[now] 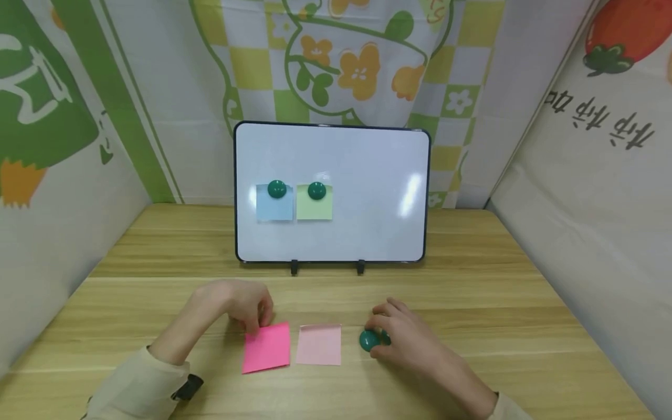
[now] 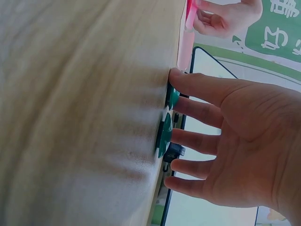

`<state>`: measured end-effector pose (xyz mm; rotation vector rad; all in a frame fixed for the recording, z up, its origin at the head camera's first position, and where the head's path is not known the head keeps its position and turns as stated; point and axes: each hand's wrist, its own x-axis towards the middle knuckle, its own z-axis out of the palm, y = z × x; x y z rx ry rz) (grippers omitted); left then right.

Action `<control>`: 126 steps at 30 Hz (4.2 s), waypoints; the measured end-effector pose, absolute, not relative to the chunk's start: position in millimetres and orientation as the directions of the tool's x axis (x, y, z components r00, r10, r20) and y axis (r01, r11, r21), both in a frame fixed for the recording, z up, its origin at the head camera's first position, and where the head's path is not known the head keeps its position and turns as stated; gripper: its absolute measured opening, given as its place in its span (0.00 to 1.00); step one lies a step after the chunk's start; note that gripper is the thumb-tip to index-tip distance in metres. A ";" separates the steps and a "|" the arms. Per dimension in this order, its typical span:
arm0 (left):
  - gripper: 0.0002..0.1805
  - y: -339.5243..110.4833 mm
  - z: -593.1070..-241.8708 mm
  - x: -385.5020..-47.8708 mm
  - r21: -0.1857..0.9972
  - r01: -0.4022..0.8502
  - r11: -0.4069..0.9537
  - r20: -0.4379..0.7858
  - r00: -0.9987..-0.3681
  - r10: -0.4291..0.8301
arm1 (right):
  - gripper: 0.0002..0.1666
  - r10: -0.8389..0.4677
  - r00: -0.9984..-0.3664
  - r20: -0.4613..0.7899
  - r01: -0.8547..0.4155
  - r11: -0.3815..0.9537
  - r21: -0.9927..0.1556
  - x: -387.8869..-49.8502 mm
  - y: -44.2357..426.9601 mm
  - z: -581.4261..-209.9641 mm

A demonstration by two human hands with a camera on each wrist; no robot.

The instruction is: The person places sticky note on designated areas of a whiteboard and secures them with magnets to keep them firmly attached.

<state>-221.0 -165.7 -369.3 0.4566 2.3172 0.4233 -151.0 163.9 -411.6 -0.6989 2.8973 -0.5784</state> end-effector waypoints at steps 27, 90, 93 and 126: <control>0.10 -166.2 -369.7 -227.8 0.446 0.240 0.862 -0.566 -0.671 0.479 | 0.20 -0.443 -0.896 0.016 -0.418 0.833 -0.362 -151.6 161.9 -408.9; 0.05 -139.0 -347.1 -257.0 0.371 0.533 0.761 -0.165 -0.768 0.619 | 0.22 -0.511 -0.724 0.463 -0.604 0.795 -0.067 -166.9 154.6 -386.2; 0.04 -135.1 -344.9 -259.9 0.365 0.548 0.752 -0.150 -0.763 0.629 | 0.21 -0.518 -0.713 0.472 -0.611 0.790 -0.056 -168.0 153.7 -384.7; 0.04 -95.6 -320.5 -299.5 0.259 0.637 0.726 0.076 -0.763 0.642 | 0.26 -0.489 -0.639 0.593 -0.623 0.782 -0.026 -208.7 153.6 -347.4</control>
